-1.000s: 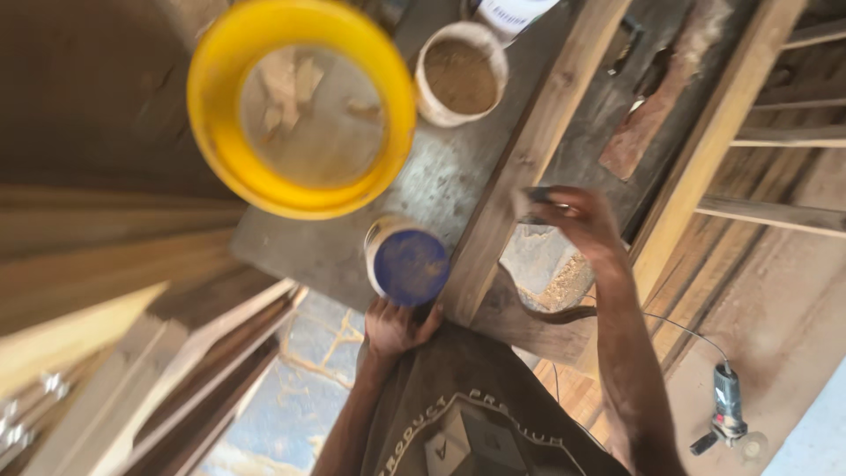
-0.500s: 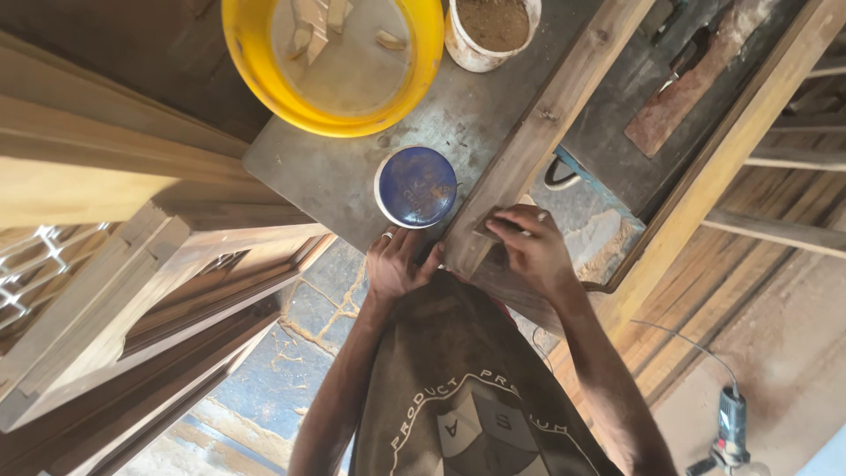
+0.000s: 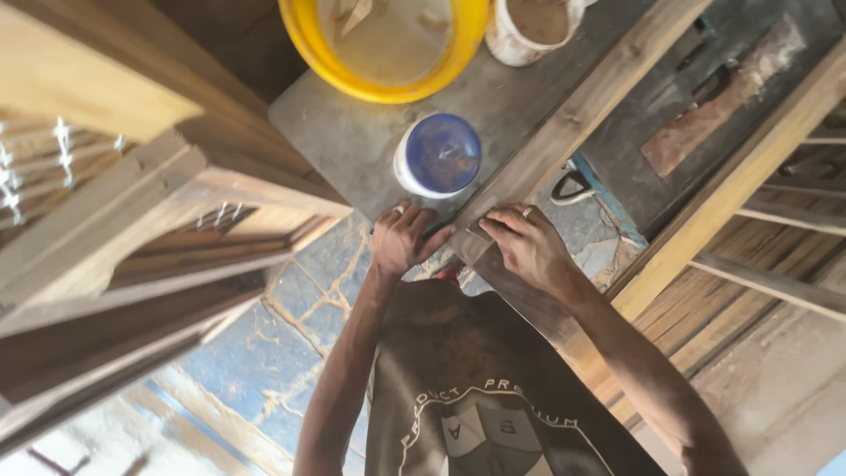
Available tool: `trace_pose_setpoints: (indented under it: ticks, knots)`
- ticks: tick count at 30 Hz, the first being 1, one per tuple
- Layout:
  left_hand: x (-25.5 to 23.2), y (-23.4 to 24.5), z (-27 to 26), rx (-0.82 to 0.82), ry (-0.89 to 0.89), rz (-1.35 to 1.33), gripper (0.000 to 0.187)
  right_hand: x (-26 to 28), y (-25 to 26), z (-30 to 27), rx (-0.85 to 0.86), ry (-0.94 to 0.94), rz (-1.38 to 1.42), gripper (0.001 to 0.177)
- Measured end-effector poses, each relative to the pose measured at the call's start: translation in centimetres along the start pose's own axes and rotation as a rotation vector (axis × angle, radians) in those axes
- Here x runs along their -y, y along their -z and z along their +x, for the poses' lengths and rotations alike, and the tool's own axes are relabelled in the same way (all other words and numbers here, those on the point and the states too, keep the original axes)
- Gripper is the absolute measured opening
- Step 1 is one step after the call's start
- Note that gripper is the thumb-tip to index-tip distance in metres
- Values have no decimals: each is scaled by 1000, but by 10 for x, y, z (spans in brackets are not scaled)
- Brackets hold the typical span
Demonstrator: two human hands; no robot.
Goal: The person sands the surface and edges of a wooden frame by hand using a small piece of sandpaper, moving it along the grain and into the corners.
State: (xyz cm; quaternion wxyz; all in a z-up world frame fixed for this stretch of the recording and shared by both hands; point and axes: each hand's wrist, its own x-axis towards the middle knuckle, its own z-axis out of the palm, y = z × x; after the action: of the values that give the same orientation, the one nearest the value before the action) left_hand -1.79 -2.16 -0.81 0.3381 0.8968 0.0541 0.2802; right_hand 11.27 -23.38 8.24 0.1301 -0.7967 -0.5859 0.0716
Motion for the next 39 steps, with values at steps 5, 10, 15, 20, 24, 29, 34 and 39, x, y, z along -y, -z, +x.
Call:
trace_pose_setpoints:
  ticks: [5,10,15,20,24,29,34,39]
  knots:
    - [3,-2,-4,-7,0,7,34,11,-14,-29,18,93,-56,51]
    - [5,-1,2,2,-38,-9,31,-10,-10,-13,-45,-95,-40,39]
    - [4,1,4,18,-30,-5,30,-14,-8,27,-98,-306,-68,38]
    - [5,5,1,38,-17,-70,28,16,-3,29,27,-323,7,44]
    - [10,1,7,16,-19,-66,26,28,-2,28,103,-275,-8,45]
    - [12,-1,2,-5,7,-99,18,42,-9,16,189,-188,-56,40]
    - [13,-1,-1,2,22,-151,12,46,0,0,365,-220,118,38]
    - [9,5,1,-9,25,-183,15,18,21,-28,141,-465,440,25]
